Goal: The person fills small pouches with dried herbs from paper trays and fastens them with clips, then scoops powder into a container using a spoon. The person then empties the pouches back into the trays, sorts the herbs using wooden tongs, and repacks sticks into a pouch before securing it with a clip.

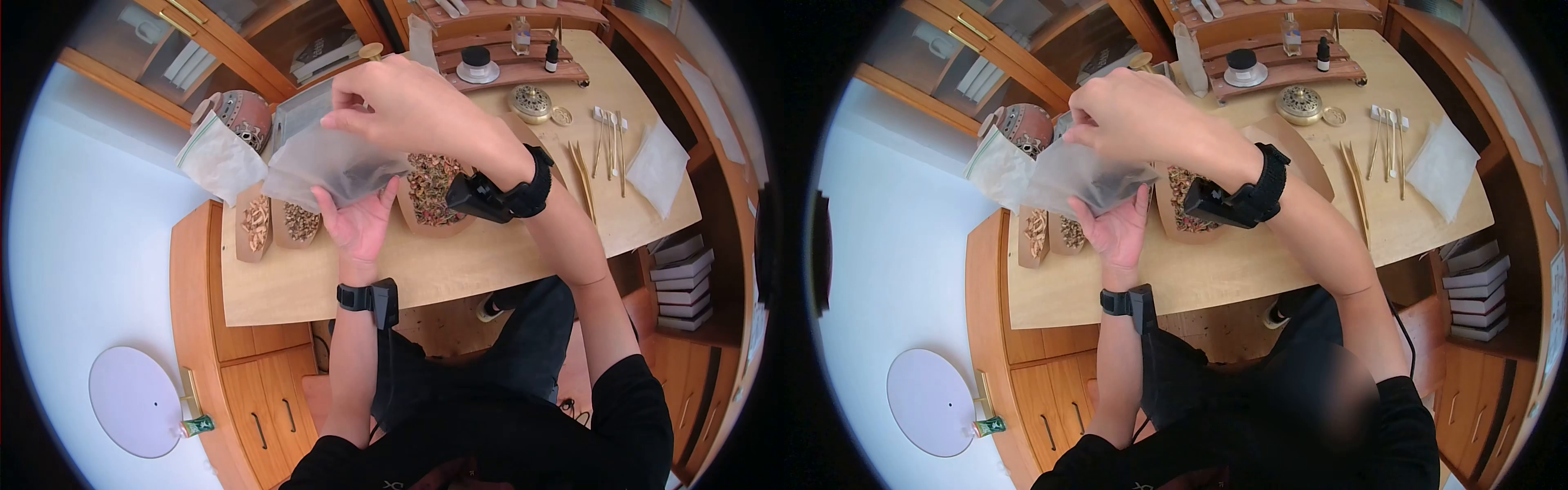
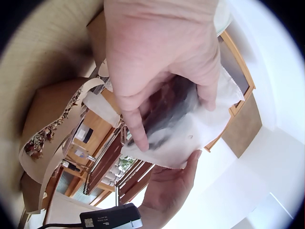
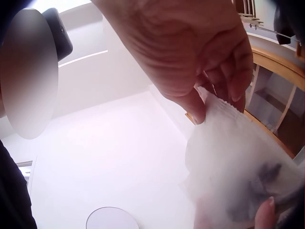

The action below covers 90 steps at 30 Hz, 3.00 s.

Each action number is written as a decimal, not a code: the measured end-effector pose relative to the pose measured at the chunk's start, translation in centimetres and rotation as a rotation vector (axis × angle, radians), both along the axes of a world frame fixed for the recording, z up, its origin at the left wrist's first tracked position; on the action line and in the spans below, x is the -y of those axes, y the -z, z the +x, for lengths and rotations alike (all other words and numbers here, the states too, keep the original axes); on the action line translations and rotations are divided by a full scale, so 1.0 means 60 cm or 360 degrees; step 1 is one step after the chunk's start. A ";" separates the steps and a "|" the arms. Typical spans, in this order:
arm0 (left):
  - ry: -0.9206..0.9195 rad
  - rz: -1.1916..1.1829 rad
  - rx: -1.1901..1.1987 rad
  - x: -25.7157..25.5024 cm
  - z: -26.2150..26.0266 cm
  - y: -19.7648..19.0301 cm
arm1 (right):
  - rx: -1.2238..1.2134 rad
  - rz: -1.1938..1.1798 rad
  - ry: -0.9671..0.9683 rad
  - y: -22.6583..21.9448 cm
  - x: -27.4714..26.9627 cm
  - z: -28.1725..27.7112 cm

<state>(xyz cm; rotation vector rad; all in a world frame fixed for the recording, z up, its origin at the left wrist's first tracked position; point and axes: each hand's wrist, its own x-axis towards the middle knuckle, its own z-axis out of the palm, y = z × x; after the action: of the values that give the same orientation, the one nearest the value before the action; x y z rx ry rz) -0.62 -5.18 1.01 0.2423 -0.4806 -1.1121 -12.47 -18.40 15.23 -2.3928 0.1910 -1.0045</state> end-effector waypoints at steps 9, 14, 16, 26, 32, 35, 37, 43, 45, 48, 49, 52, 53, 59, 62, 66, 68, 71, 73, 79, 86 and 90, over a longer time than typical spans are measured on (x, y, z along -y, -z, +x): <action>0.0039 -0.0090 -0.0091 0.001 0.000 -0.003 | -0.0070 0.0026 0.0064 0.001 0.020 0.001; 0.0079 -0.0115 -0.0142 0.001 -0.004 -0.005 | -0.0170 0.0110 0.0051 -0.006 0.024 -0.006; 0.0078 -0.0115 -0.0149 0.000 -0.005 -0.004 | -0.0176 0.0101 0.0064 -0.003 0.026 -0.003; 0.0072 -0.0243 -0.0302 0.001 0.005 -0.003 | -0.0001 0.0102 0.0084 -0.002 -0.004 0.000; 0.0072 -0.0278 -0.0370 0.000 0.004 -0.005 | -0.0156 0.0106 -0.0071 -0.001 0.010 0.006; 0.0058 -0.0302 -0.0254 0.004 0.005 -0.004 | -0.0109 0.0529 -0.0070 -0.017 0.004 -0.006; 0.0039 -0.0344 -0.0188 0.005 0.007 -0.001 | -0.0093 0.0547 -0.0062 -0.021 0.012 -0.011; -0.0165 -0.0176 -0.0024 0.007 0.004 -0.008 | -0.0190 0.0483 -0.0075 -0.019 0.029 -0.015; -0.0243 -0.0071 0.0053 0.006 0.006 -0.007 | -0.0156 0.0433 -0.0049 -0.020 0.027 -0.014; -0.0264 -0.0076 0.0040 0.006 0.008 -0.007 | -0.0143 0.0443 -0.0022 -0.021 0.021 -0.012; -0.0277 -0.0084 0.0028 0.006 0.009 -0.007 | -0.0156 0.0433 -0.0032 -0.020 0.023 -0.009; -0.0287 -0.0045 -0.0020 0.006 0.009 -0.010 | -0.0053 0.0465 -0.0054 -0.013 0.029 -0.004; -0.0292 -0.0026 -0.0019 0.007 0.011 -0.010 | -0.0065 0.0466 -0.0022 -0.013 0.030 -0.004; -0.0336 -0.0005 0.0018 0.004 0.009 -0.021 | -0.0126 0.0480 0.0111 -0.017 0.034 -0.002; -0.0362 0.0006 0.0068 0.004 0.011 -0.021 | -0.0133 0.0532 0.0126 -0.013 0.039 0.000; -0.0377 -0.0015 0.0084 0.003 0.011 -0.021 | -0.0144 0.0635 0.0132 -0.012 0.041 0.003; -0.0372 -0.0020 0.0065 0.002 0.012 -0.019 | -0.0138 0.0654 0.0125 -0.009 0.043 0.005; -0.0339 -0.0040 0.0033 0.001 0.011 -0.018 | -0.0122 0.0692 0.0144 -0.012 0.036 0.008; -0.0316 -0.0060 0.0014 0.001 0.011 -0.018 | -0.0116 0.0702 0.0165 -0.012 0.033 0.011; -0.0289 -0.0028 0.0002 0.000 0.009 -0.023 | -0.0018 0.0542 0.0247 -0.016 0.026 0.009; -0.0301 0.0072 0.0152 0.003 0.003 -0.028 | -0.0007 0.0410 0.0196 -0.010 0.026 0.012; -0.0391 0.0117 0.0175 0.004 0.000 -0.034 | -0.0004 0.0393 0.0180 -0.011 0.021 0.013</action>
<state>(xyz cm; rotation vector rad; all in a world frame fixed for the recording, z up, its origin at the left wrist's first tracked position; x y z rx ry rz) -0.62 -5.42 3.08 0.4174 -0.4935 -0.8799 -11.68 -19.68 15.86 -2.1786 0.4299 -0.9674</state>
